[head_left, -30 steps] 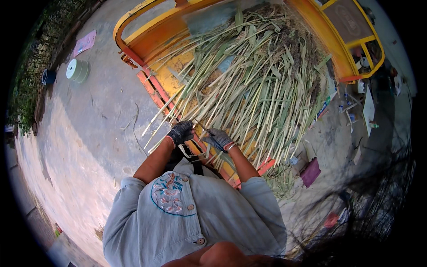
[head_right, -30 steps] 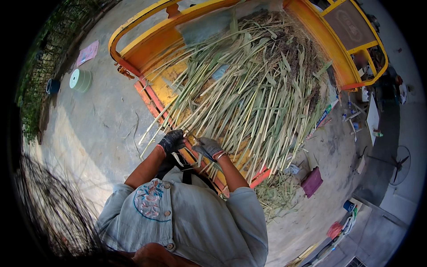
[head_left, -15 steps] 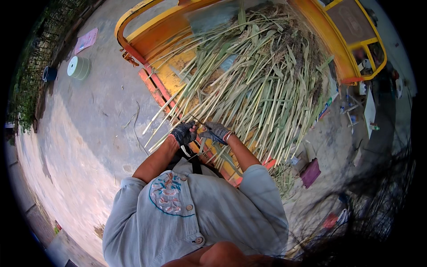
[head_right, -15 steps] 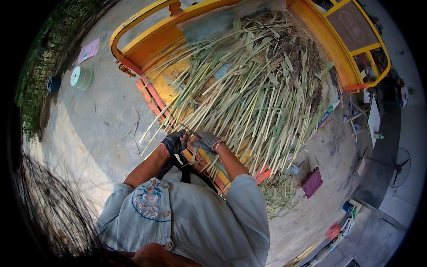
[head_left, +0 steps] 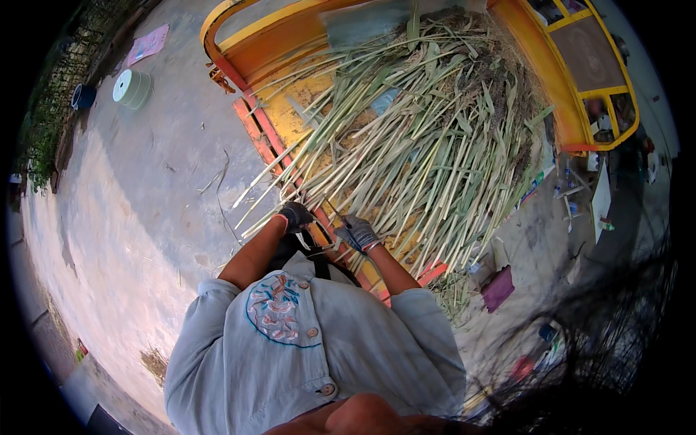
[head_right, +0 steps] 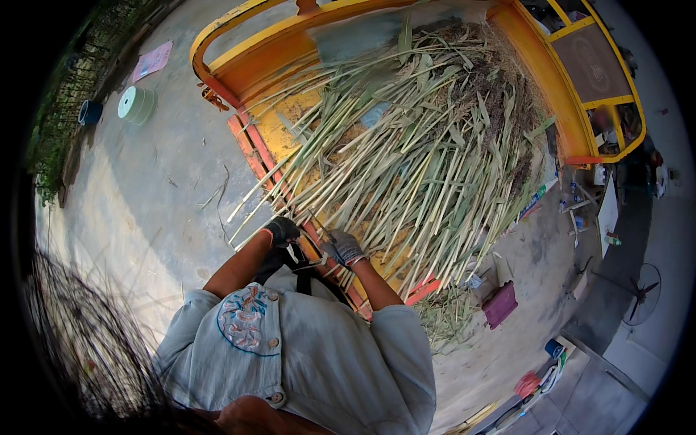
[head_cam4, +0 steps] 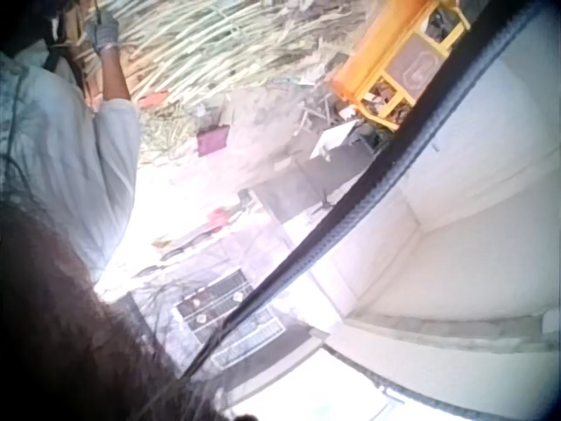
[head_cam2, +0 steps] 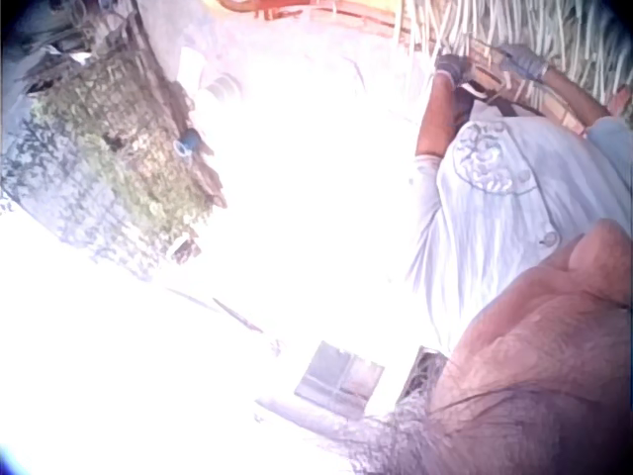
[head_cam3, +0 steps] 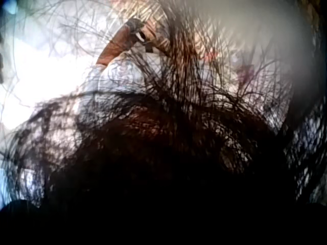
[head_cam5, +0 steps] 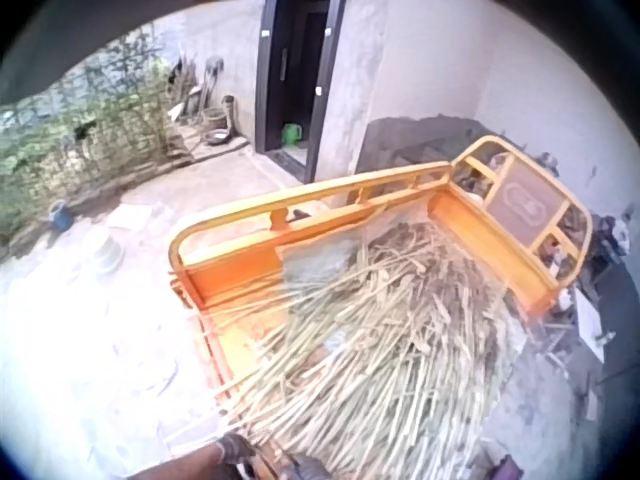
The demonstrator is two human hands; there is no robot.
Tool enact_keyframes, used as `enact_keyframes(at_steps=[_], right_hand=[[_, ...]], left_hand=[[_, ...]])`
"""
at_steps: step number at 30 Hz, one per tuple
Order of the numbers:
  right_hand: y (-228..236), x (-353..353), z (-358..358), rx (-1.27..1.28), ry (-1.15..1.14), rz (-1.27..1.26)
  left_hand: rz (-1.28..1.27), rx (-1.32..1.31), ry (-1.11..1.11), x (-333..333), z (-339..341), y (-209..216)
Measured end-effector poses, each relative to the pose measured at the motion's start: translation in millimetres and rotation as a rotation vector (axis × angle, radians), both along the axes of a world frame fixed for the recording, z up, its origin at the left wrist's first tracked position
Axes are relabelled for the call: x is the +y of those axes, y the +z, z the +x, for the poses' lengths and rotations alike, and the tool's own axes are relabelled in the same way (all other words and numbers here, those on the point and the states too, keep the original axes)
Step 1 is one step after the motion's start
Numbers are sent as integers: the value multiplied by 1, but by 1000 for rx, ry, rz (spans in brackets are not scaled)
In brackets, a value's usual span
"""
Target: The person uses a knife to cut long sugarcane stalks into shorter pieces on the bed of a yellow three-wheeled vehicle. The person repeatedly picks up stalks, positions them, and slices them, dropping the cut pieces back onto the pile.
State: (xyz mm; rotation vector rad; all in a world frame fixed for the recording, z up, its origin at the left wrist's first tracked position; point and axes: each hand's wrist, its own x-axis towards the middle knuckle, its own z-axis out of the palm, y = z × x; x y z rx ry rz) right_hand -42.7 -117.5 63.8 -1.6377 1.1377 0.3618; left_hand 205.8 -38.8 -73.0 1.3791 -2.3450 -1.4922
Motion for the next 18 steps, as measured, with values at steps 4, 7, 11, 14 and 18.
enact_keyframes(at_steps=[4,7,11,14,18], right_hand=[[-32,24,-19,-19,-104,-57],[-10,22,-7,-18,-113,116],[-28,24,8,39,-125,79],[-37,18,15,8,-69,128],[-65,11,21,21,-113,251]], left_hand=[[209,-472,257,24,-1,53],[330,-672,419,40,13,75],[28,-75,946,1,-1,49],[626,315,1177,-29,-18,18],[781,363,1260,-46,-31,43]])
